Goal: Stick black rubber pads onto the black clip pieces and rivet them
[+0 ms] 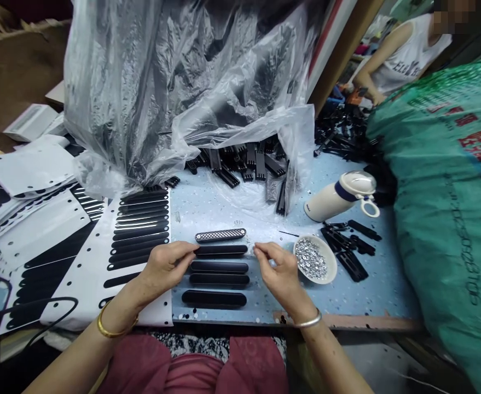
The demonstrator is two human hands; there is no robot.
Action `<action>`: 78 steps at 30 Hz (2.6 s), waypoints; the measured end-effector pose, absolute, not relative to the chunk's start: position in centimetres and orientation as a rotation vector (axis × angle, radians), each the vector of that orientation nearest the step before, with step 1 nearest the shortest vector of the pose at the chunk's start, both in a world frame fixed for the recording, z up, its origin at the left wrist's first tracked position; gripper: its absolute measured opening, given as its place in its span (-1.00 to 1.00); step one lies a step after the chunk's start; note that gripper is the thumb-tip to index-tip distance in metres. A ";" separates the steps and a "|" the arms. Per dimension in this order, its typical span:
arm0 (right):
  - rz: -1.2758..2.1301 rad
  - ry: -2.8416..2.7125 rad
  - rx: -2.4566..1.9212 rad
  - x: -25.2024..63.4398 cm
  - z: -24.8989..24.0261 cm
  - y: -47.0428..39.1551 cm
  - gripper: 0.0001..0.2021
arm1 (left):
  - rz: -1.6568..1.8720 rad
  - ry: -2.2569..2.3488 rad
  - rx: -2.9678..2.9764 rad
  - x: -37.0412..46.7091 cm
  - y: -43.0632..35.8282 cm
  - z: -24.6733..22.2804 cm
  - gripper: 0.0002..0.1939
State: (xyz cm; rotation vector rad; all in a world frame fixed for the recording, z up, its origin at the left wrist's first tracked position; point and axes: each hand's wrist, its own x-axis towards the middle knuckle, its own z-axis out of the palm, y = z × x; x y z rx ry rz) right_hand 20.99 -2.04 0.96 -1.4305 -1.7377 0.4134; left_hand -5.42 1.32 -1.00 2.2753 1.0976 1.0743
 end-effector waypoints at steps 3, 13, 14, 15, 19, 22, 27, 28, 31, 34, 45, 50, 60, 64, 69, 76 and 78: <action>0.497 -1.880 -1.216 16.6 2.3 -4.9 -0.79 | 1.181 1.165 2.230 -6.1 0.9 0.3 -0.80; 0.321 -2.082 -1.016 12.2 4.0 -5.6 -0.68 | 1.399 1.352 2.131 -10.8 -3.0 3.0 -0.91; 0.272 -2.007 -1.152 13.7 3.4 -4.7 -0.74 | 1.414 1.324 2.181 -10.6 -3.0 2.8 -0.90; 0.260 -1.958 -1.253 15.3 2.8 -3.8 -0.78 | 1.427 1.287 2.233 -10.2 -2.9 2.7 -0.89; 0.412 -1.842 -1.391 19.5 0.0 -1.7 -0.84 | 1.387 1.055 2.435 -6.2 -1.1 2.1 -0.85; 0.519 -1.827 -1.375 20.3 -1.6 -1.1 -0.79 | 1.166 0.936 2.629 -2.9 0.8 1.6 -0.85; 0.672 -1.836 -1.354 21.0 -2.7 -0.2 -0.72 | 0.701 0.842 2.872 -0.6 2.6 0.6 -0.85; 0.700 -1.837 -1.334 21.2 -2.8 -0.1 -0.72 | 0.652 0.841 2.893 -0.5 2.7 0.5 -0.86; 0.745 -1.859 -1.255 21.7 -3.3 0.3 -0.76 | 0.592 0.845 2.912 -0.2 2.8 0.1 -0.86; 0.738 -1.877 -1.207 21.8 -3.8 0.4 -0.80 | 0.642 0.815 2.862 0.0 2.9 -0.6 -0.81; 0.816 -1.788 -1.161 21.6 -3.8 0.0 -0.84 | 0.784 0.812 2.674 0.4 2.9 -2.1 -0.75; 0.970 -1.747 -1.199 21.9 -2.9 0.2 -0.86 | 0.679 0.881 2.697 0.2 2.9 -1.7 -0.76; 0.552 -1.730 -1.469 21.8 0.8 -2.0 -0.84 | 0.890 0.993 2.625 -2.2 1.8 2.6 -0.74; 0.410 -1.885 -1.165 17.6 2.2 -6.7 -0.72 | 1.177 1.346 2.488 -8.2 -1.8 4.4 -0.83; 0.693 -2.126 -0.620 9.0 1.4 -10.9 -0.49 | 1.230 1.887 2.157 -16.0 -9.5 2.5 -0.80; 0.269 -2.282 -0.870 0.2 -3.1 -6.9 -0.71 | 1.181 2.080 1.674 -18.8 -15.7 -2.5 -0.78; 0.137 -2.409 -0.874 -0.3 -3.7 -7.3 -0.76 | 1.171 2.014 1.476 -18.1 -15.6 -3.3 -0.83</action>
